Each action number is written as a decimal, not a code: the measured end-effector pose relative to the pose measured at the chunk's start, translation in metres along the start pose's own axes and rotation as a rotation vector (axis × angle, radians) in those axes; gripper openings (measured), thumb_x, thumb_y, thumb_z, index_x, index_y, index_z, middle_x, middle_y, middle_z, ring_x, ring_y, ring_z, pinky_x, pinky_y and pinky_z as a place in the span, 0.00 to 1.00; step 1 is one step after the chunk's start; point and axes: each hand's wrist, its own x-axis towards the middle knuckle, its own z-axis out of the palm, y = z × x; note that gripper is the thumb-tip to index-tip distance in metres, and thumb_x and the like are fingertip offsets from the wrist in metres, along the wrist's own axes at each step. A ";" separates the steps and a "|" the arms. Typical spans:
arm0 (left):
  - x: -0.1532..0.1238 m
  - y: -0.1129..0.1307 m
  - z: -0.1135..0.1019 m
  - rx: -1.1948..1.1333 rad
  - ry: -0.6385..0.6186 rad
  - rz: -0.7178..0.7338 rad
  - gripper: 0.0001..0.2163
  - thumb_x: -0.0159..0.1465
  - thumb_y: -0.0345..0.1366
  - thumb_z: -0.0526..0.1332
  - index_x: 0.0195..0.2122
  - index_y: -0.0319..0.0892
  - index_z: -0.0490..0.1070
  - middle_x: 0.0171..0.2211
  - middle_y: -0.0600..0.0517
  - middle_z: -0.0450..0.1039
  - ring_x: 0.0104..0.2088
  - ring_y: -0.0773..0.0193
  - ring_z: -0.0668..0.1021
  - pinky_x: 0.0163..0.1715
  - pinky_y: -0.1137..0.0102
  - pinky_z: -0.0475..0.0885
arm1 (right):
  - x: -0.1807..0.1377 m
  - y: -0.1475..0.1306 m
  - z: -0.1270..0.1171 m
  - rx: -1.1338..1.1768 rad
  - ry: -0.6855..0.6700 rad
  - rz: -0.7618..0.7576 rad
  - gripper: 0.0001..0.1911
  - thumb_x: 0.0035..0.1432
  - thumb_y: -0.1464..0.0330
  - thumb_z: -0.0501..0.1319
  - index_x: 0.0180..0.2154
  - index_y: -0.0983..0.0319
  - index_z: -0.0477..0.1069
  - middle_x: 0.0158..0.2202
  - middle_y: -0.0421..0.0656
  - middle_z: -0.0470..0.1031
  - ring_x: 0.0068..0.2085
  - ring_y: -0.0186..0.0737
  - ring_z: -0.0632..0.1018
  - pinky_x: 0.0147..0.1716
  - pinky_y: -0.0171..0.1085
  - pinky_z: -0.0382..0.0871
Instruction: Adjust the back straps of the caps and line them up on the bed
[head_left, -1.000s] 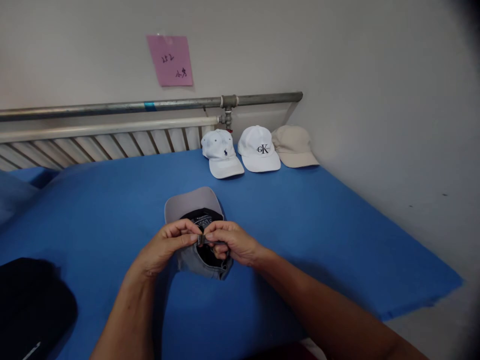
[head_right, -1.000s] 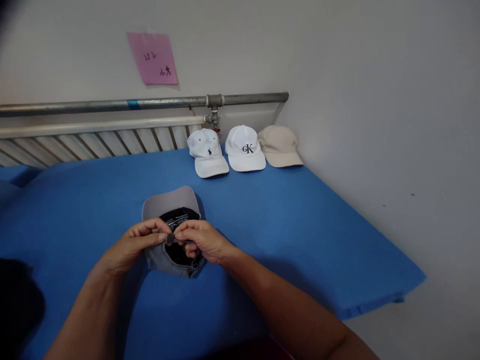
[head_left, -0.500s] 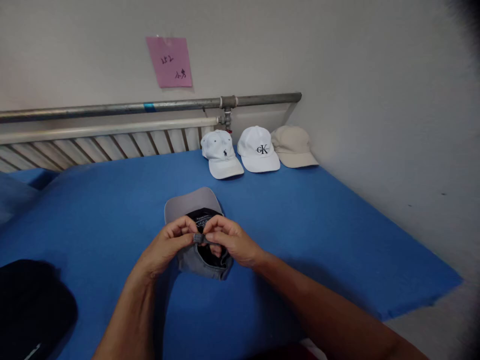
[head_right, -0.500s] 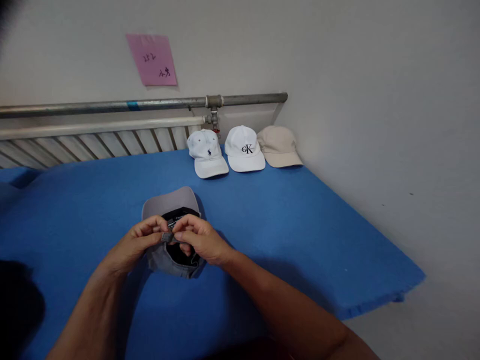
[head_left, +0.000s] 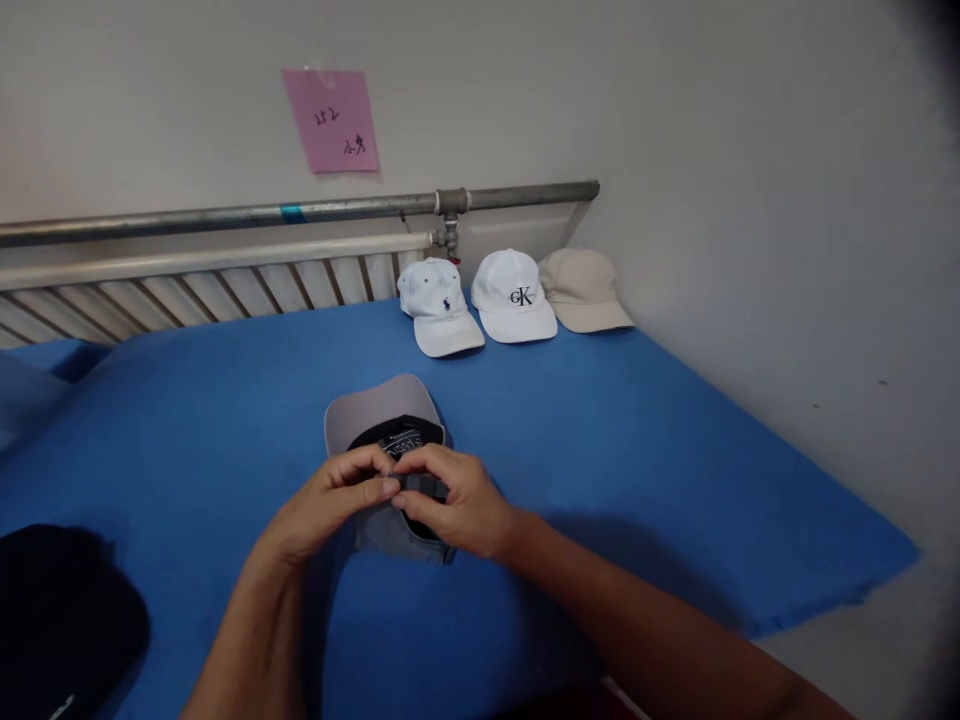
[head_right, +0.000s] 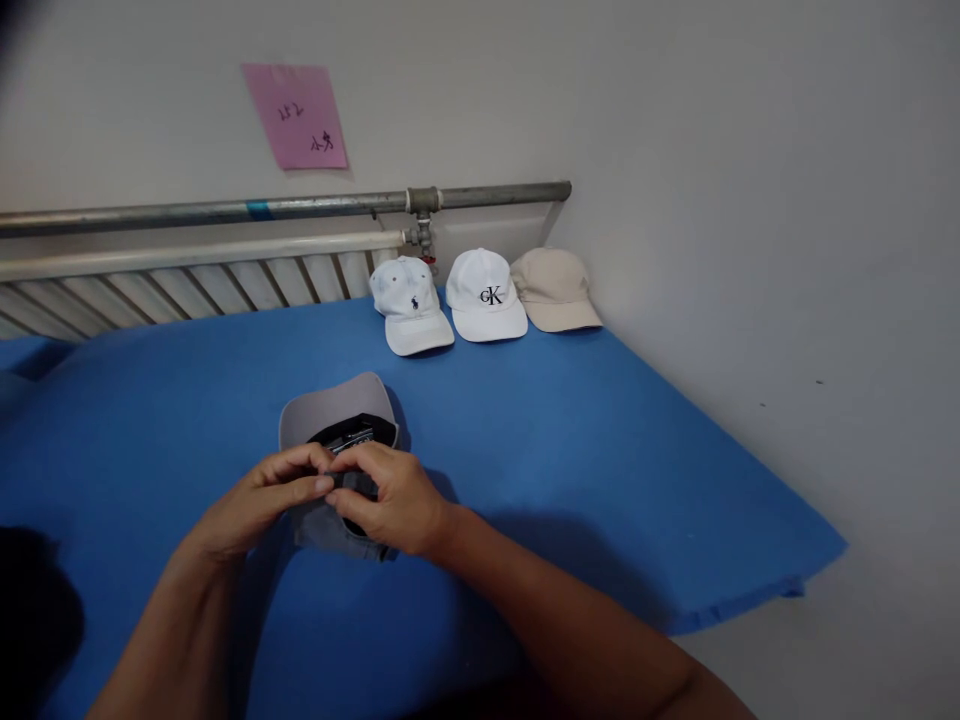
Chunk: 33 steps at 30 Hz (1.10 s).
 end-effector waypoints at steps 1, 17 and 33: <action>0.000 0.000 -0.001 0.007 0.000 0.007 0.09 0.56 0.40 0.67 0.26 0.40 0.71 0.25 0.56 0.65 0.28 0.70 0.66 0.30 0.75 0.61 | 0.000 -0.001 0.000 -0.018 0.004 -0.012 0.08 0.52 0.71 0.64 0.37 0.61 0.72 0.34 0.40 0.75 0.35 0.34 0.76 0.37 0.34 0.69; -0.014 -0.005 -0.019 -0.093 -0.076 0.056 0.04 0.58 0.38 0.67 0.29 0.45 0.76 0.42 0.53 0.77 0.43 0.60 0.75 0.43 0.69 0.67 | -0.003 -0.013 -0.004 -0.086 0.055 -0.084 0.08 0.48 0.75 0.61 0.33 0.61 0.70 0.30 0.39 0.73 0.31 0.33 0.74 0.34 0.34 0.69; -0.008 -0.002 -0.012 0.008 -0.071 0.119 0.06 0.61 0.37 0.65 0.29 0.42 0.74 0.36 0.53 0.71 0.38 0.65 0.70 0.39 0.72 0.65 | 0.000 -0.014 -0.006 0.135 -0.021 0.066 0.07 0.56 0.69 0.62 0.39 0.59 0.72 0.36 0.40 0.75 0.40 0.36 0.75 0.44 0.40 0.69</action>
